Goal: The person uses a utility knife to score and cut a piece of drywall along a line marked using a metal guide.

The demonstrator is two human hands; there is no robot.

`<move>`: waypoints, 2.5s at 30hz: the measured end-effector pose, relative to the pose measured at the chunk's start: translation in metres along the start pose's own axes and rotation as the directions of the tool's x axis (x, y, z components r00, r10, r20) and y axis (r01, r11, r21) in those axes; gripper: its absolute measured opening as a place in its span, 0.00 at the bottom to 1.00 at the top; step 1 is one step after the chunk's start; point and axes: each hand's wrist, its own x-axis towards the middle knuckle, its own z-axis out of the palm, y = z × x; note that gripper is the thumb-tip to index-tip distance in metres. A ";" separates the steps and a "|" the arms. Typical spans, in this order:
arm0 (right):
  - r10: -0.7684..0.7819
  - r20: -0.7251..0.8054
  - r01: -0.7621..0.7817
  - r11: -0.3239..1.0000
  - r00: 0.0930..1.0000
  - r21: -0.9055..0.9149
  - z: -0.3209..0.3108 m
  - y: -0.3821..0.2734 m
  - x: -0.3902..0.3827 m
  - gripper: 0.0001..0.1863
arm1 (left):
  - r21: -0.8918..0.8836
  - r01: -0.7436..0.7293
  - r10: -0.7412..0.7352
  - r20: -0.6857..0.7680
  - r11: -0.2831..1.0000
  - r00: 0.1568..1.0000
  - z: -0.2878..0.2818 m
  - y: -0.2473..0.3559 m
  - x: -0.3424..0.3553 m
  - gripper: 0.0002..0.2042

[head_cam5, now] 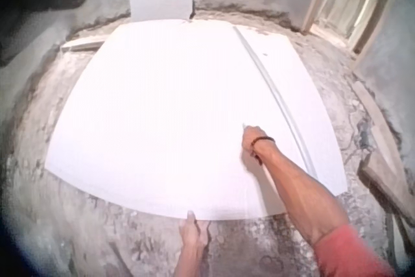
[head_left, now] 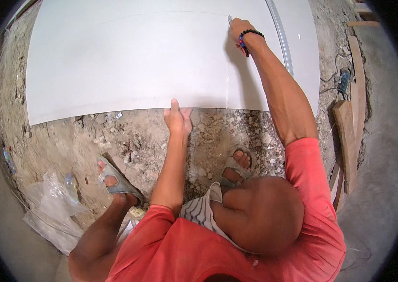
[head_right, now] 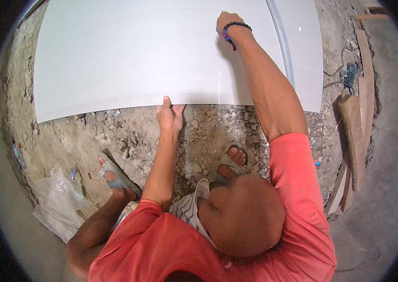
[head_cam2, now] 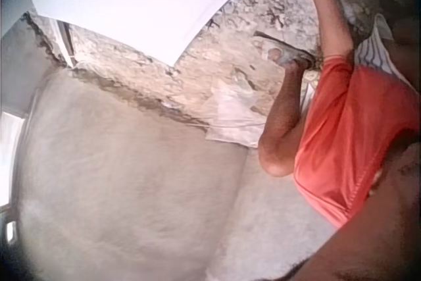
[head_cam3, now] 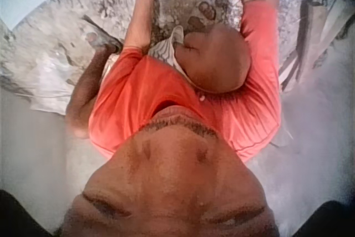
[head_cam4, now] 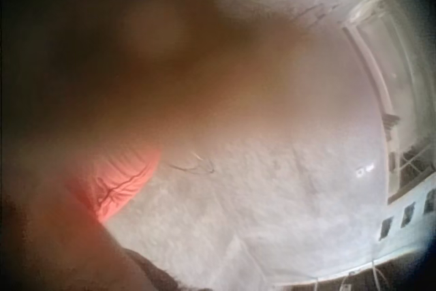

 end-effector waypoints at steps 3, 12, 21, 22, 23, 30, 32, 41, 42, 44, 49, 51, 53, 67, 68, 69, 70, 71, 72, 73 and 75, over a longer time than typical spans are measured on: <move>-0.078 -0.046 0.071 0.987 0.996 -0.146 0.013 0.005 -0.007 0.15 | 0.000 -0.005 0.005 0.044 1.000 0.999 -0.004 0.000 0.001 0.24; -0.033 0.121 0.037 0.999 0.992 -0.037 0.010 0.004 -0.032 0.12 | 0.029 0.016 -0.016 -0.004 0.999 1.000 -0.010 -0.004 0.006 0.23; 0.003 0.176 -0.005 1.000 0.984 0.012 0.011 0.010 -0.044 0.12 | 0.055 -0.012 0.012 0.008 0.998 1.000 -0.008 -0.003 0.006 0.21; -0.003 0.171 -0.001 1.000 0.985 0.022 0.013 0.012 -0.040 0.11 | 0.053 -0.022 0.020 0.023 0.998 1.000 -0.006 -0.005 0.007 0.21; 0.024 0.199 -0.021 1.000 0.980 -0.015 0.005 0.003 -0.051 0.12 | 0.056 -0.031 0.029 0.032 0.998 0.999 -0.007 -0.006 0.007 0.21; -0.035 0.117 0.032 0.999 0.992 0.029 0.019 0.013 -0.046 0.14 | 0.090 -0.014 0.015 -0.009 0.996 1.000 -0.007 -0.002 0.003 0.21; -0.024 0.094 0.019 0.998 0.995 0.056 0.016 0.014 -0.049 0.15 | 0.098 -0.046 0.043 0.038 0.994 0.998 -0.008 -0.004 0.002 0.21; -0.055 0.014 0.050 0.969 0.998 0.241 -0.027 0.022 -0.150 0.21 | 0.011 0.002 -0.002 0.046 1.000 0.999 -0.013 -0.003 0.007 0.23; -0.075 -0.008 0.075 0.967 0.997 0.245 -0.029 0.032 -0.146 0.22 | -0.025 0.021 -0.020 0.036 0.999 0.999 -0.012 -0.004 0.003 0.24; -0.116 -0.050 0.125 0.959 0.992 0.255 -0.031 0.055 -0.125 0.24 | 0.045 0.034 -0.036 0.048 0.998 0.998 -0.001 -0.008 -0.007 0.23; -0.400 -0.005 0.397 0.911 0.916 -0.112 -0.051 0.086 -0.057 0.19 | 0.006 0.176 -0.176 0.047 0.984 0.983 0.021 -0.032 -0.016 0.21; -0.447 0.126 0.463 0.841 0.886 -0.278 -0.058 0.078 -0.029 0.18 | 0.005 0.145 -0.145 0.083 0.989 0.986 0.013 -0.043 -0.013 0.23; -0.495 0.234 0.546 0.719 0.837 -0.429 -0.074 0.058 -0.019 0.15 | -0.004 0.092 -0.091 0.048 0.996 0.995 0.010 -0.046 -0.015 0.21; -0.393 0.514 0.646 0.412 0.762 -0.643 -0.106 0.004 0.027 0.10 | 0.014 -0.031 0.032 -0.048 0.999 0.998 0.025 -0.056 -0.023 0.17; -0.305 0.568 0.644 0.415 0.764 -0.643 -0.114 -0.010 0.022 0.10 | 0.015 -0.029 0.029 -0.047 0.999 0.998 0.025 -0.055 -0.023 0.17; -0.330 0.525 0.620 0.398 0.784 -0.676 -0.111 -0.013 0.021 0.11 | 0.016 -0.026 0.027 -0.046 1.000 0.999 0.024 -0.054 -0.022 0.17; -0.341 0.541 0.639 0.366 0.769 -0.677 -0.110 -0.017 0.022 0.10 | 0.015 -0.030 0.031 -0.042 0.999 0.999 0.023 -0.054 -0.021 0.17; -0.345 0.556 0.652 0.334 0.756 -0.681 -0.112 -0.019 0.023 0.10 | 0.010 -0.028 0.028 -0.033 1.000 0.999 0.022 -0.056 -0.021 0.17; -0.348 0.571 0.665 0.301 0.744 -0.684 -0.113 -0.020 0.026 0.10 | 0.005 -0.026 0.026 -0.025 1.000 0.999 0.022 -0.058 -0.020 0.17; -0.389 0.592 0.703 0.276 0.706 -0.656 -0.112 -0.017 0.035 0.09 | -0.012 -0.028 0.028 -0.014 1.000 1.000 0.021 -0.060 -0.020 0.17; -0.394 0.648 0.751 0.209 0.651 -0.627 -0.110 -0.018 0.048 0.08 | -0.050 -0.032 0.032 0.003 0.998 0.999 0.021 -0.063 -0.020 0.17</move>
